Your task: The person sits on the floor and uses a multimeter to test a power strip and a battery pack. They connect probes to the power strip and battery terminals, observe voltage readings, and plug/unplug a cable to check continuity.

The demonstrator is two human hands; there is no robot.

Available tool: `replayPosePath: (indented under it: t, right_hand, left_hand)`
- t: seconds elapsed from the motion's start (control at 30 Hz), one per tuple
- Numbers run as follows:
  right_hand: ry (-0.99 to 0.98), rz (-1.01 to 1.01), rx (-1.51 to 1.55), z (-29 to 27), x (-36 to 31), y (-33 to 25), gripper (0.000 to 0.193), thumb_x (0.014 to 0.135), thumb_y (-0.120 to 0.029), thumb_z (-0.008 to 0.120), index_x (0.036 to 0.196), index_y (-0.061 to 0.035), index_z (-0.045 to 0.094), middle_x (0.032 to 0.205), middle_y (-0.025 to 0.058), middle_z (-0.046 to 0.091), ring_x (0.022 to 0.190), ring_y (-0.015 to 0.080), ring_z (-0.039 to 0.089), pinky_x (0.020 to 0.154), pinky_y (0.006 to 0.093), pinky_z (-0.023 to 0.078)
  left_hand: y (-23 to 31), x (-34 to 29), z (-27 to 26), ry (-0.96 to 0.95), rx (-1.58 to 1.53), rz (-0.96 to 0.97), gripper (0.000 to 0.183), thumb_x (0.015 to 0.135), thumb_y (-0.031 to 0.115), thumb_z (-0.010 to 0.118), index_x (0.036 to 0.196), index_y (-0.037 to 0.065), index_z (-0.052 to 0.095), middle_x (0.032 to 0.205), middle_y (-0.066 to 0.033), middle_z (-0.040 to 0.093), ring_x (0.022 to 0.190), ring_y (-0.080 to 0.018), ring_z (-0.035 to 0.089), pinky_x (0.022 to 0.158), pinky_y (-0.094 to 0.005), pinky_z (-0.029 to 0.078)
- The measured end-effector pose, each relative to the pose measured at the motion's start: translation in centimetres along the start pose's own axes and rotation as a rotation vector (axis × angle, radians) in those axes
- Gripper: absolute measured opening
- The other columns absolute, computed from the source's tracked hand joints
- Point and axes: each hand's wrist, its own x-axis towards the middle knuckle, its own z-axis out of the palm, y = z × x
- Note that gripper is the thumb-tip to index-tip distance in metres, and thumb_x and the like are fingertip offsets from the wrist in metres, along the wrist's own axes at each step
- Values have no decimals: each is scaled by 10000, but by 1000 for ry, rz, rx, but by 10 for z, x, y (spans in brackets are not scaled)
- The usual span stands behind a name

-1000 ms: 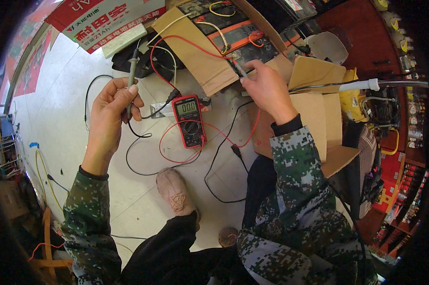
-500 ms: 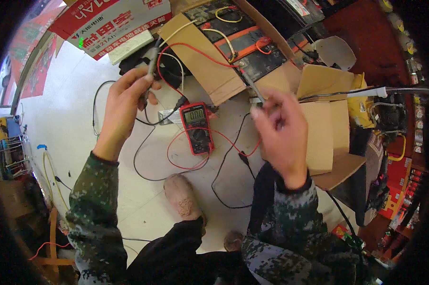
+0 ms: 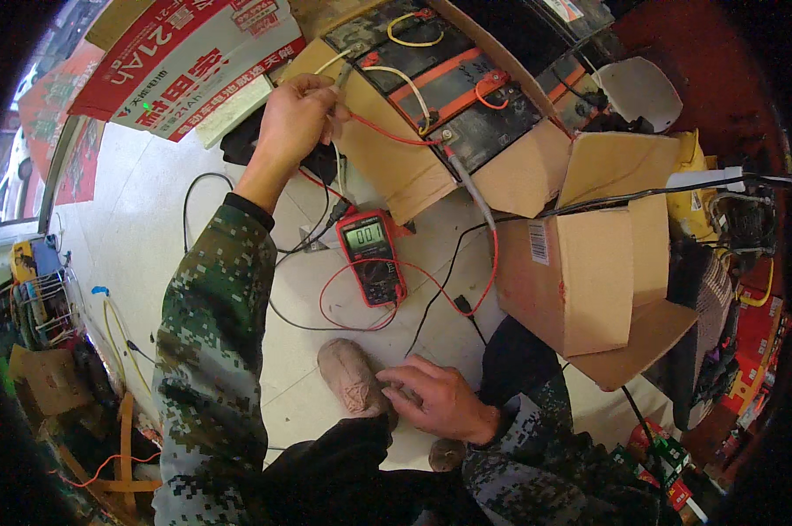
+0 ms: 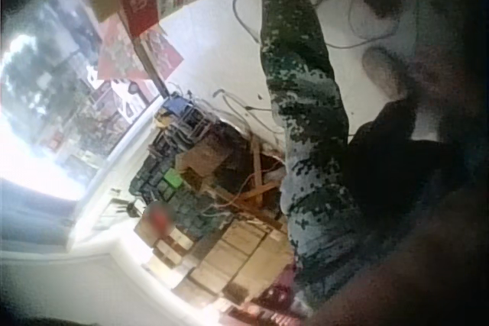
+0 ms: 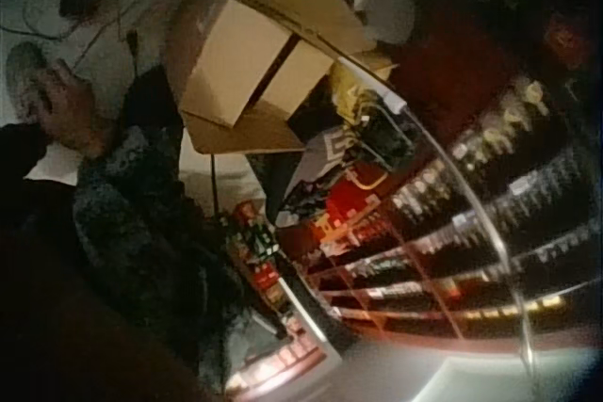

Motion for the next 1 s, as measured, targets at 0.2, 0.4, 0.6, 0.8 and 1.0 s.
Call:
replayPosePath:
  t: [0.2,0.4,0.6,0.8,1.0]
  right_hand:
    - [18,65,13,-5,0,7,288,899,-74,769,1179,-55,702,958,104,666,649,220,660,610,344,540]
    - [29,49,27,-6,0,7,276,901,-66,767,1167,-54,698,959,96,668,640,206,653,602,332,533]
    - [10,48,34,-6,0,6,282,902,-62,760,1174,-49,689,956,105,661,643,213,661,603,341,536]
    - [-72,104,16,-5,-1,5,267,938,-153,713,1185,-65,663,1007,136,652,814,369,697,685,450,577]
    - [-11,42,2,2,-2,11,283,906,-64,752,1181,-48,683,962,111,653,659,227,673,583,335,541]
  left_hand:
    - [-3,1,5,10,-123,-19,287,978,75,559,1200,-105,567,787,-131,698,527,-148,566,509,-282,457]
    - [-5,5,10,27,-194,-13,277,988,78,545,1203,-97,548,810,-158,714,513,-155,566,509,-283,467]
    - [-13,20,7,11,-222,4,248,1004,82,539,1184,-87,558,833,-173,728,539,-150,581,524,-280,469]
    - [-17,19,5,-5,-244,13,233,1007,87,542,1174,-73,568,843,-168,733,558,-150,598,539,-290,483]
    - [-19,20,6,3,-198,52,238,1010,115,548,1162,-66,578,865,-162,739,583,-156,626,559,-298,497]
